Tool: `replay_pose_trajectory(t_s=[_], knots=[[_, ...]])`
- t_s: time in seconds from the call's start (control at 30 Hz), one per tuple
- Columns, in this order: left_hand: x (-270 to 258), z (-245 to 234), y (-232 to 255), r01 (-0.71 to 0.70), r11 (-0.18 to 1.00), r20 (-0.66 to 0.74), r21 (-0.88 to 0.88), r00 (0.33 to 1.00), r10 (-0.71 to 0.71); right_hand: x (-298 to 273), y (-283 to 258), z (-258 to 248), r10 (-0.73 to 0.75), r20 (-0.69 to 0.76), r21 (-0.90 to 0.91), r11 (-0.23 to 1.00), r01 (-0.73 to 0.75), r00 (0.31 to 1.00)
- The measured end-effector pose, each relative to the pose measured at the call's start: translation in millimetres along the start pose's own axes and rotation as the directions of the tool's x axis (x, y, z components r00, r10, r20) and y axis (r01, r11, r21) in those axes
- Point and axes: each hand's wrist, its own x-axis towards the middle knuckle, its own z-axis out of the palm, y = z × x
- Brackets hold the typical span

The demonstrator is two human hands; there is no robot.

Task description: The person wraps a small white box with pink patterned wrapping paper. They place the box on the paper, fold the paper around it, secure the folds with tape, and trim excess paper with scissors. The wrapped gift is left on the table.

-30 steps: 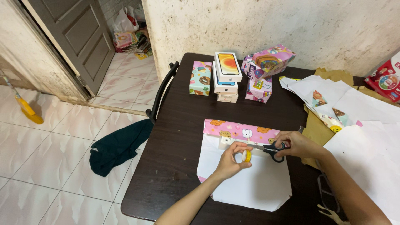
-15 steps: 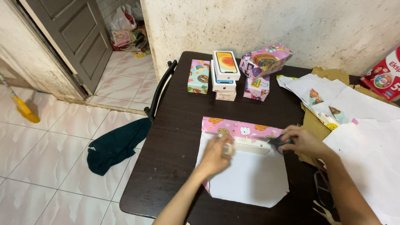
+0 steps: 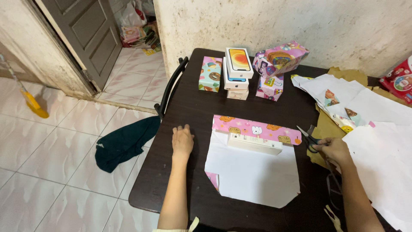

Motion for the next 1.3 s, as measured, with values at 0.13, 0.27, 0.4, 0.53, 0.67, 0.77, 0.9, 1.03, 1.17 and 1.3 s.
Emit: replay_pose_trajectory(t_s=[0.13,0.27,0.4,0.53,0.67,0.77,0.9,1.03,1.17,1.3], knots=[[-1.7,-6.2,-5.2,0.041,0.996,0.038,-0.075,0.999,-0.038,-3.9,-7.8,-0.2,-0.038,-0.006,-0.102,0.994,0.037,0.999],[0.4,-5.8,-6.5,0.012,1.000,0.061,0.025,0.998,-0.014,-7.6,-11.2,-2.9,-0.058,0.010,-0.148,0.987,0.059,0.998],[6.7,10.2,-9.0,-0.108,0.963,0.187,0.247,0.980,0.062,-8.8,-11.8,-2.8,-0.084,0.028,-0.193,0.977,0.088,0.996],[6.6,15.8,-16.2,-0.317,0.866,0.253,0.387,0.939,0.231,-8.2,-12.3,-3.8,-0.034,0.047,-0.144,0.989,0.041,0.998],[28.5,-25.4,-37.4,-0.358,0.923,0.393,0.141,0.876,0.280,-10.4,-11.8,-4.9,-0.118,0.054,-0.145,0.982,0.124,0.992],[44.5,-59.1,-43.7,-0.377,0.924,0.510,-0.058,0.785,0.352,-14.5,-12.8,-4.1,-0.129,0.063,-0.134,0.982,0.137,0.990],[52.8,-75.5,-41.0,-0.518,0.855,0.516,0.036,0.742,0.428,-18.7,-18.1,-6.9,-0.088,0.055,-0.150,0.984,0.095,0.995],[52.2,-77.3,-45.1,-0.590,0.792,0.549,0.159,0.719,0.426,-23.9,-18.0,-6.2,-0.129,0.048,-0.252,0.958,0.137,0.990],[45.9,-78.6,-47.0,-0.520,0.842,0.559,0.147,0.746,0.363,-27.3,-24.0,-4.8,-0.174,0.030,-0.402,0.899,0.172,0.984],[41.7,-84.0,-46.1,-0.498,0.848,0.596,0.182,0.742,0.308,-55.4,-46.7,-13.1,-0.328,-0.028,-0.396,0.871,0.291,0.944]])
